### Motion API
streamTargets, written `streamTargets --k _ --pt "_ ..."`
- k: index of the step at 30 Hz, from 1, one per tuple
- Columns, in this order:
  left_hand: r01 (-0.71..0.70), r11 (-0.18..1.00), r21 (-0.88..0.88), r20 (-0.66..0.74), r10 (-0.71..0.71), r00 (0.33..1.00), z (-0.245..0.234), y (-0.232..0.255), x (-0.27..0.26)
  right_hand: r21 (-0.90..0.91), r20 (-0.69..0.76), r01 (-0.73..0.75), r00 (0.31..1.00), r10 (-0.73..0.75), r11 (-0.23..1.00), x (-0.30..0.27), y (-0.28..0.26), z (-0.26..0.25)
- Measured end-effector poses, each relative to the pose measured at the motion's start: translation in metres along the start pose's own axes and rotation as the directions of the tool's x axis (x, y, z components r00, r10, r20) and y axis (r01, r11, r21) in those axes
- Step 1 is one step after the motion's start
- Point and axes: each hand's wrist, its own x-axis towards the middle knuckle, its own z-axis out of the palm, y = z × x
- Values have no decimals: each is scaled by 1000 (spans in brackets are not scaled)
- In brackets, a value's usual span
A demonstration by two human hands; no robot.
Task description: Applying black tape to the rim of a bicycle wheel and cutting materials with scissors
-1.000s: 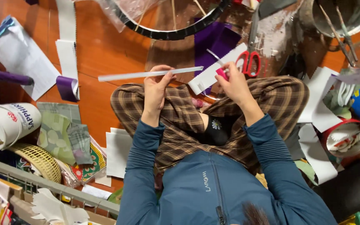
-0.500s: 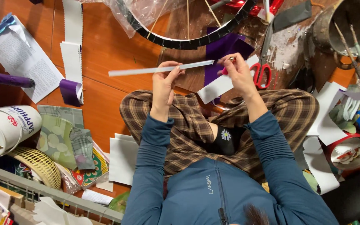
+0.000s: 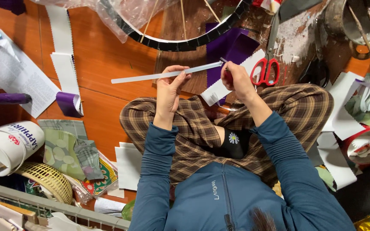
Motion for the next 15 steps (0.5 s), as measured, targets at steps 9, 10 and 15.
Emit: streamTargets --k 9,10,15 --pt "19 999 30 11 -19 1000 0 -1 0 42 87 111 990 -114 993 -1 5 -2" --pt "19 999 34 11 -20 1000 1 -1 0 44 89 126 988 -129 991 1 7 -3" --pt "30 998 63 24 -31 999 2 -1 -2 20 35 90 995 -91 996 -1 1 -1"
